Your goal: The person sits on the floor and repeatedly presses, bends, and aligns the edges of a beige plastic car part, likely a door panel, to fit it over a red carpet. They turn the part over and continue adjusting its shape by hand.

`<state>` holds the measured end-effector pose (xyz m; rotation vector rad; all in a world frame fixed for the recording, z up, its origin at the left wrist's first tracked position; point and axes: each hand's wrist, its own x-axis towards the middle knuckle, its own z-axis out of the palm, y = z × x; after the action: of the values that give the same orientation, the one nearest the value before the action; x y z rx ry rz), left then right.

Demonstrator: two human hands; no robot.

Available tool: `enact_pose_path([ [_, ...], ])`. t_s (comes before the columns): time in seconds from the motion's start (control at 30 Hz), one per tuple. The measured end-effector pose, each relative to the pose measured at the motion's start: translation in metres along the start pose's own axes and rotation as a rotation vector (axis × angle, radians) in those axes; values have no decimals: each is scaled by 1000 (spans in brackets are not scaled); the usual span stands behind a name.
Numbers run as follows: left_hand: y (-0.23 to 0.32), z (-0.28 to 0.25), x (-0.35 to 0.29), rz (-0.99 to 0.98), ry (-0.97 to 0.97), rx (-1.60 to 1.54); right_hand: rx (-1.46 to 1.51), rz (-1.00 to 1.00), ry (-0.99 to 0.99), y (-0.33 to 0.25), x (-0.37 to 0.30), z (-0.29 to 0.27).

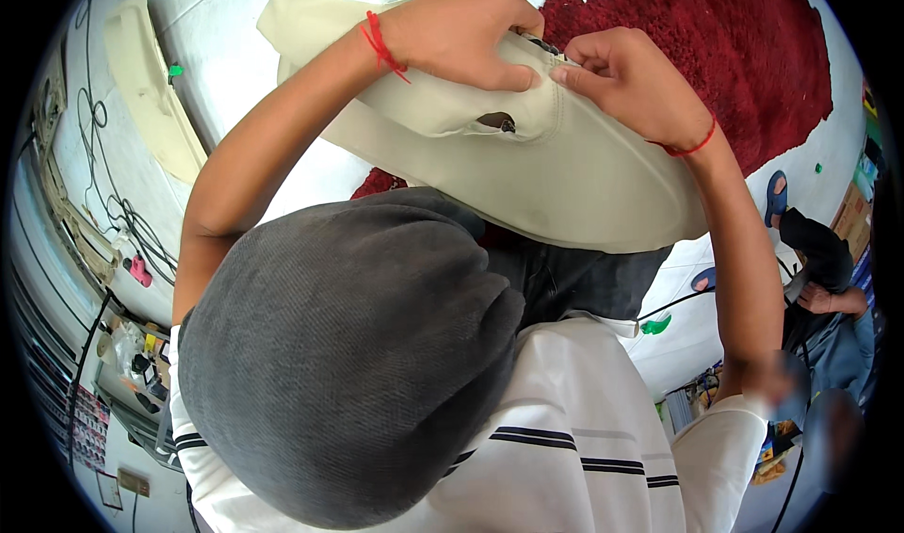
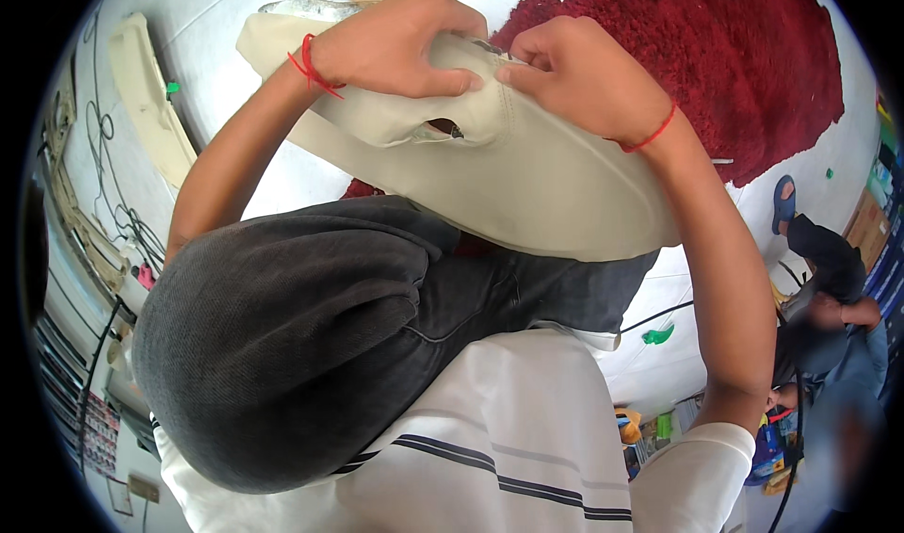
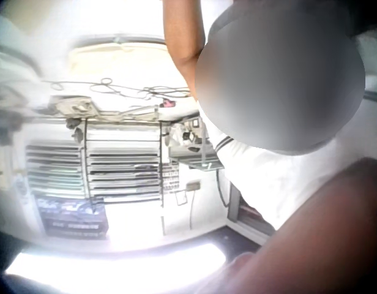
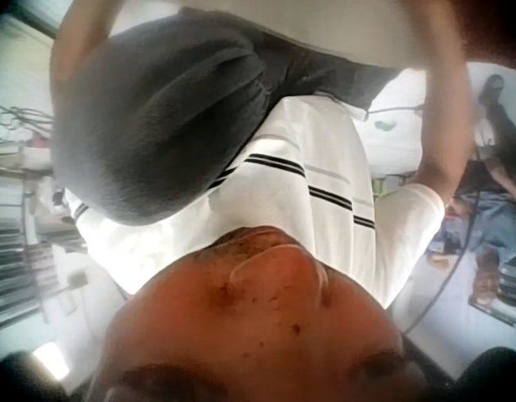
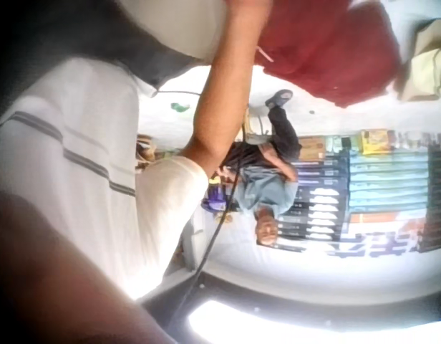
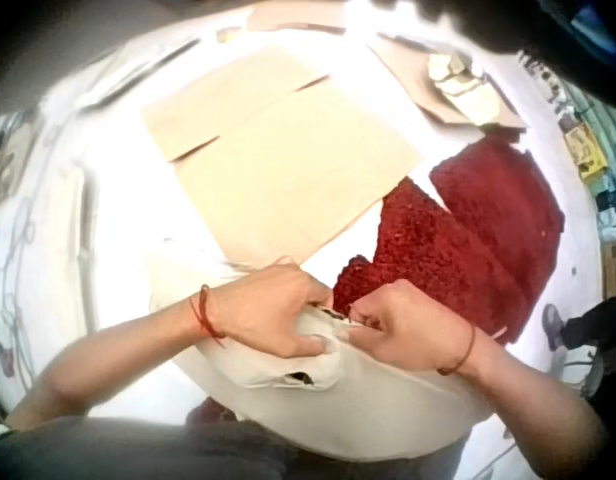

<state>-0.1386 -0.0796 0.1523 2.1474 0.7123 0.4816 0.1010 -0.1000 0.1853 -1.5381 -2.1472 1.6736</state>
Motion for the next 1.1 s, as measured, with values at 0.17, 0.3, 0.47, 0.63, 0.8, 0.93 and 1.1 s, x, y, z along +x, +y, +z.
enact_pose_path([
  [0.17, 13, -3, 4, -267, -165, -53, -416, -70, 97, -27, 7, 10],
  [0.3, 15, -11, 11, -386, -324, -60, -316, -50, -23, -29, 3, -3],
  [0.47, -4, -23, 8, -287, -347, -425, -187, -22, -4, -27, -6, 3],
  [0.63, -25, -18, 4, -253, -432, -537, -169, 124, -16, -24, -1, 10],
  [0.8, -11, -27, 14, -344, -557, -425, -319, -13, 67, -15, -4, 22],
  [0.93, -14, -12, 14, -370, -527, -326, -537, -62, 66, -17, -7, 25],
  [1.1, -16, -9, 29, -446, -529, -318, -618, -39, 79, -11, -8, 31],
])
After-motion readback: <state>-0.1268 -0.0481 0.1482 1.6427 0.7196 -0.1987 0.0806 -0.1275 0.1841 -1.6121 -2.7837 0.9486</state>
